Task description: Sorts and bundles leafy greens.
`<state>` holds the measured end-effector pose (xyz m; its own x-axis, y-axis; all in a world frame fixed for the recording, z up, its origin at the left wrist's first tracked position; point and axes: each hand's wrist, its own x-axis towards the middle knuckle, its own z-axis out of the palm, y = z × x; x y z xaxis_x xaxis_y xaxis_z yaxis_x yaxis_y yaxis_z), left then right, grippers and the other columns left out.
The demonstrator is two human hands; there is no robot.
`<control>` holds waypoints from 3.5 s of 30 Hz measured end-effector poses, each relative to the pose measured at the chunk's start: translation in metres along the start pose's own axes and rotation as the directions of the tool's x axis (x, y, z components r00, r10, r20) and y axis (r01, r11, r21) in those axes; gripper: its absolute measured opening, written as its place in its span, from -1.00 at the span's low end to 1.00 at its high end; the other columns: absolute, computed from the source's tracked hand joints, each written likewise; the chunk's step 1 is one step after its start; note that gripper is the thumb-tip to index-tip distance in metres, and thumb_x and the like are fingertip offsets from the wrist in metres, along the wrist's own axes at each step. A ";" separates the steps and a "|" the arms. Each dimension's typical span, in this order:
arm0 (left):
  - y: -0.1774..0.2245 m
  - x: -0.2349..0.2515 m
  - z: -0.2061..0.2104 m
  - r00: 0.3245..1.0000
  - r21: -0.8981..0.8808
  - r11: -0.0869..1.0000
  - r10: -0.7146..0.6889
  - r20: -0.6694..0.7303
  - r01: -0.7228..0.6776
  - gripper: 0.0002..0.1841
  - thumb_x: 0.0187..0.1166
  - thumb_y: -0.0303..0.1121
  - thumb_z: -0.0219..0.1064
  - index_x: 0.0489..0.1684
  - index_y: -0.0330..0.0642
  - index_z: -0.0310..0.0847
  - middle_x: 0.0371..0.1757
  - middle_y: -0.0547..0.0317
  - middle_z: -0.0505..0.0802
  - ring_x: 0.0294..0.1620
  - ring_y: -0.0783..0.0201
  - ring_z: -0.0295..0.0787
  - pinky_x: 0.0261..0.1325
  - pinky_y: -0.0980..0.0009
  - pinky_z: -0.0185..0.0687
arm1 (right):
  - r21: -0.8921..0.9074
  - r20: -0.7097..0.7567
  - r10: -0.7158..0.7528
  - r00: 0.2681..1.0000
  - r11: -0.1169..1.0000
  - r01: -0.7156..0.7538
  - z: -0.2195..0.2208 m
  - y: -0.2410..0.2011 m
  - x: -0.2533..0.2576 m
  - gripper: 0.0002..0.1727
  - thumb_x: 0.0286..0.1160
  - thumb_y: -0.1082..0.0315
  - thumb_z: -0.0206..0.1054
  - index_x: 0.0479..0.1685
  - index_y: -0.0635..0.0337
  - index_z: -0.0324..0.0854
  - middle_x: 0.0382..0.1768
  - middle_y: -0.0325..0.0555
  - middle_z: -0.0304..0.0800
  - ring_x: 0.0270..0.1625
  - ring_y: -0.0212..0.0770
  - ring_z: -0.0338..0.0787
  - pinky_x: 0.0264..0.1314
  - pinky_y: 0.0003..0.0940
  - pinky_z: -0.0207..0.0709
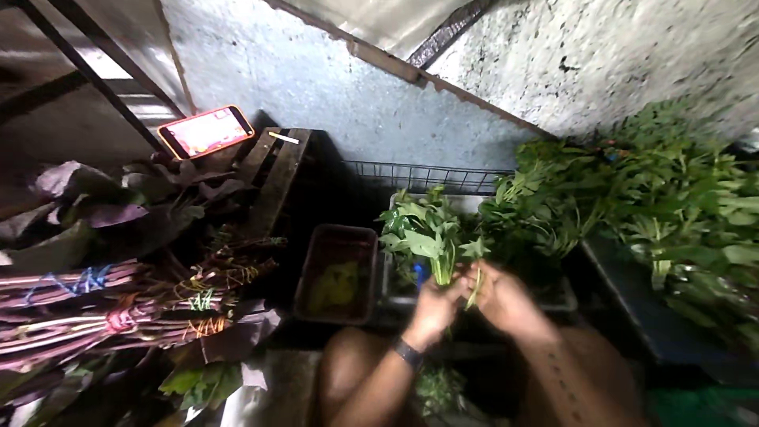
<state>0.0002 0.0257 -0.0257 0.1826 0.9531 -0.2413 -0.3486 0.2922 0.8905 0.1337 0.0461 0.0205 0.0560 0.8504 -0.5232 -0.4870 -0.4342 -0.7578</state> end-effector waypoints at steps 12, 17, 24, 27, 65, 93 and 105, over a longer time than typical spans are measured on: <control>-0.015 0.008 0.001 0.987 0.176 0.972 -0.160 -0.004 0.158 -0.67 0.76 -0.18 0.26 0.24 -0.26 0.55 -0.29 0.15 0.79 -0.53 0.40 0.59 -0.51 0.49 0.51 | -0.596 0.208 -0.004 0.978 0.793 0.130 -0.018 -0.007 0.007 -0.50 0.76 0.11 0.23 0.56 0.14 0.44 0.43 -0.02 0.65 0.35 -0.15 0.73 0.33 -0.16 0.66; -0.012 0.010 0.004 0.983 0.155 0.974 -0.176 0.053 0.166 -0.67 0.83 -0.21 0.16 0.28 -0.31 0.44 -0.35 0.13 0.77 -0.45 0.31 0.75 -0.32 0.37 0.77 | -0.808 0.479 -0.394 0.785 0.152 0.569 -0.057 -0.016 0.008 -0.35 0.47 0.21 0.47 0.58 0.16 0.45 0.62 0.17 0.43 0.62 0.08 0.50 0.59 0.05 0.49; -0.011 -0.010 0.019 0.942 0.541 0.819 0.002 0.336 -0.194 -0.68 0.48 -0.35 0.53 0.14 -0.24 0.73 -0.01 0.19 0.91 0.03 0.41 0.86 0.25 0.32 0.79 | -0.301 0.939 -0.107 0.327 -0.716 0.630 -0.071 -0.016 -0.010 -0.36 0.47 0.63 0.33 0.55 -0.14 0.58 0.79 -0.07 0.29 0.85 0.11 0.19 0.81 0.30 0.09; 0.015 -0.030 0.033 0.859 0.694 0.667 -0.158 0.487 -0.270 -0.71 0.48 -0.22 0.56 -0.02 -0.23 0.78 -0.20 0.16 0.89 -0.23 0.38 0.82 -0.03 0.28 0.79 | -0.256 0.951 -0.050 0.305 -0.679 0.688 -0.079 -0.027 -0.016 -0.79 0.48 0.59 0.33 -0.08 0.13 0.79 0.34 -0.05 0.79 0.63 0.05 0.57 0.80 0.21 0.20; 0.050 0.047 -0.041 0.927 0.758 0.629 0.158 -0.341 0.172 -0.46 0.63 -0.02 0.35 0.47 -0.17 0.57 0.30 -0.10 0.81 0.23 0.00 0.82 0.32 -0.06 0.72 | -0.930 0.289 -0.111 0.951 0.203 0.307 -0.113 0.032 -0.026 -0.41 0.87 0.03 0.01 0.51 0.40 0.46 0.08 0.45 0.76 0.18 0.37 0.78 0.32 0.35 0.53; -0.011 -0.141 -0.037 0.971 -0.503 0.839 -0.112 0.211 0.206 -0.54 0.55 -0.02 0.27 0.28 -0.10 0.65 -0.32 0.13 0.78 -0.42 0.24 0.75 -0.34 0.32 0.76 | -0.948 0.154 -0.091 0.984 0.267 0.173 -0.086 0.064 0.028 -0.35 0.90 -0.08 -0.13 0.42 0.37 0.52 0.15 0.34 0.76 0.24 0.27 0.78 0.34 0.24 0.58; -0.013 -0.125 -0.002 0.941 0.434 0.900 0.117 -0.318 0.035 -0.66 0.68 -0.18 0.27 0.14 -0.28 0.67 -0.32 0.17 0.79 -0.41 0.36 0.71 -0.26 0.35 0.70 | -0.959 0.268 -0.097 0.959 -0.121 0.255 -0.079 0.071 0.023 -0.40 0.89 -0.03 -0.07 0.43 0.33 0.53 0.09 0.42 0.79 0.16 0.42 0.82 0.19 0.36 0.64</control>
<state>-0.0201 -0.0969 -0.0081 -0.1608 0.9559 -0.2456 0.0912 0.2622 0.9607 0.1694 0.0108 -0.0764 -0.1322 0.9370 -0.3234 0.9095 -0.0151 -0.4155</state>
